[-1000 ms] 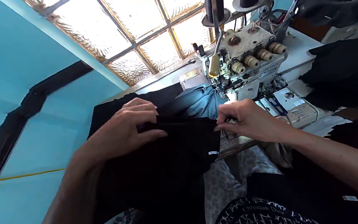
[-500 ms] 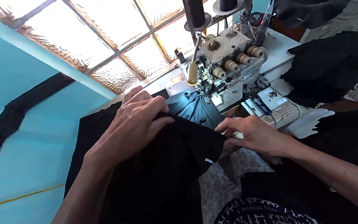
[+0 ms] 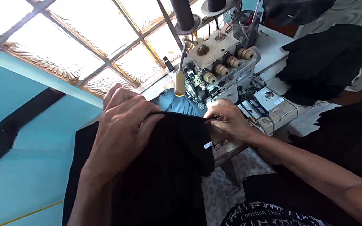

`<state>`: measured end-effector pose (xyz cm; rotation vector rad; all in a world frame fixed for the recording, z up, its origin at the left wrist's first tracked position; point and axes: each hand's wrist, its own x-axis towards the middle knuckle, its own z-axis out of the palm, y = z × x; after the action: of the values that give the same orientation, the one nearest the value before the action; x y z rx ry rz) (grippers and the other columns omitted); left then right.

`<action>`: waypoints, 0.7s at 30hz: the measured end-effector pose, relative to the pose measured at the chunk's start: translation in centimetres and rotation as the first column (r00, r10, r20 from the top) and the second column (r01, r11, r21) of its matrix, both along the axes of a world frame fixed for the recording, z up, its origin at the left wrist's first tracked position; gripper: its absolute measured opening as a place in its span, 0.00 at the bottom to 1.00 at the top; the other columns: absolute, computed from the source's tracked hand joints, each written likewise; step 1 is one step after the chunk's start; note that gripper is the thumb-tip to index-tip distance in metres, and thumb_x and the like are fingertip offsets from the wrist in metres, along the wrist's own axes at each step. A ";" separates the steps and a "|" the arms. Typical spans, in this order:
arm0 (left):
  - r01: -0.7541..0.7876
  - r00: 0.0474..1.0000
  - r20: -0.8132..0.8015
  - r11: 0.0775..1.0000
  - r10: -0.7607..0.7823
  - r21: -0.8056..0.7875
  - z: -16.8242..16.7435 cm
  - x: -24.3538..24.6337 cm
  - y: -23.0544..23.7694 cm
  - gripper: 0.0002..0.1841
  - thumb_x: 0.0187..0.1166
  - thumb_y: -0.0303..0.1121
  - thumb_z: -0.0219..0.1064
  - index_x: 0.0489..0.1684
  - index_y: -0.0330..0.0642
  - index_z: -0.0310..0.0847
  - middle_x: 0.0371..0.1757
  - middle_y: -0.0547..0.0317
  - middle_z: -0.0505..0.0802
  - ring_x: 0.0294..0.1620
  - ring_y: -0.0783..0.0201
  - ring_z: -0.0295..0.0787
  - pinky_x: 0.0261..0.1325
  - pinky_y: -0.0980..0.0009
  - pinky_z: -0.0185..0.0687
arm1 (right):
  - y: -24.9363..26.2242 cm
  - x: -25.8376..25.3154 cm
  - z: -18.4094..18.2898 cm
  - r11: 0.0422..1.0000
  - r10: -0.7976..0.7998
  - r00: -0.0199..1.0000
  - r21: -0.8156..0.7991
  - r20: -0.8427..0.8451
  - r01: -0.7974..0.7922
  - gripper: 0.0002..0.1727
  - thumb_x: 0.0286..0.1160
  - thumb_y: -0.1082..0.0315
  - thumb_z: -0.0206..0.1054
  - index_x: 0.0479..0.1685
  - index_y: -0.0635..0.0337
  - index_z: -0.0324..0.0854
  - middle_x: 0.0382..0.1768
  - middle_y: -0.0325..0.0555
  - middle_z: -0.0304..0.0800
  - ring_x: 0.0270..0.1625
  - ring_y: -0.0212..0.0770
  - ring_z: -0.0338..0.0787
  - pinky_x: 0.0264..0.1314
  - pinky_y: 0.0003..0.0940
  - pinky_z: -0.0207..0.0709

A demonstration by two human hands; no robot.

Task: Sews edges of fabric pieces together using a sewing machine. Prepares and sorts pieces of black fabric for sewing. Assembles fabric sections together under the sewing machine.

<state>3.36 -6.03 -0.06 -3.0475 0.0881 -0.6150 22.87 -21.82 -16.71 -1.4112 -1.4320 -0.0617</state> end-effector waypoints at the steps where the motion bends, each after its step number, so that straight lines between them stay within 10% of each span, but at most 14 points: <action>1: 0.022 1.000 0.024 0.999 -0.021 -0.048 -0.3 -0.1 -0.6 0.15 0.84 0.35 0.61 0.35 0.31 0.88 0.35 0.48 0.90 0.51 0.48 0.84 0.77 0.46 0.60 | 0.6 -0.1 -0.5 0.998 -0.034 0.999 0.054 0.015 0.033 0.07 0.63 0.78 0.73 0.35 0.58 0.93 0.35 0.43 0.93 0.50 0.48 0.88 0.68 0.50 0.72; 6: 0.078 0.990 0.140 0.944 -0.035 -0.319 -4.7 -0.5 -7.0 0.13 0.82 0.38 0.65 0.29 0.42 0.87 0.31 0.63 0.90 0.48 0.69 0.88 0.88 0.55 0.56 | 2.2 -1.1 -2.7 0.949 -0.193 0.981 0.257 0.009 0.184 0.06 0.69 0.77 0.70 0.37 0.61 0.93 0.37 0.48 0.94 0.56 0.53 0.89 0.69 0.51 0.73; 13: -0.045 0.973 0.187 0.908 0.134 -0.417 -13.2 1.2 -15.9 0.10 0.75 0.31 0.67 0.22 0.43 0.85 0.22 0.61 0.87 0.35 0.62 0.87 0.81 0.52 0.61 | 0.8 -2.2 -4.5 0.925 -0.228 0.962 0.273 -0.153 0.262 0.06 0.68 0.77 0.71 0.33 0.57 0.93 0.52 0.56 0.89 0.76 0.59 0.77 0.83 0.49 0.65; 21: -0.226 0.944 0.171 0.929 0.283 -0.293 -14.0 2.7 -13.9 0.11 0.74 0.33 0.66 0.21 0.43 0.88 0.20 0.61 0.88 0.31 0.58 0.88 0.73 0.47 0.67 | 0.9 -2.3 -5.0 0.921 -0.225 0.956 0.279 -0.189 0.272 0.06 0.65 0.76 0.73 0.30 0.55 0.93 0.49 0.53 0.90 0.76 0.58 0.76 0.83 0.47 0.64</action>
<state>6.07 -19.95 -14.07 -3.1378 -0.4279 -0.9952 20.60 -20.91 -21.72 -1.3038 -1.0575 -0.3169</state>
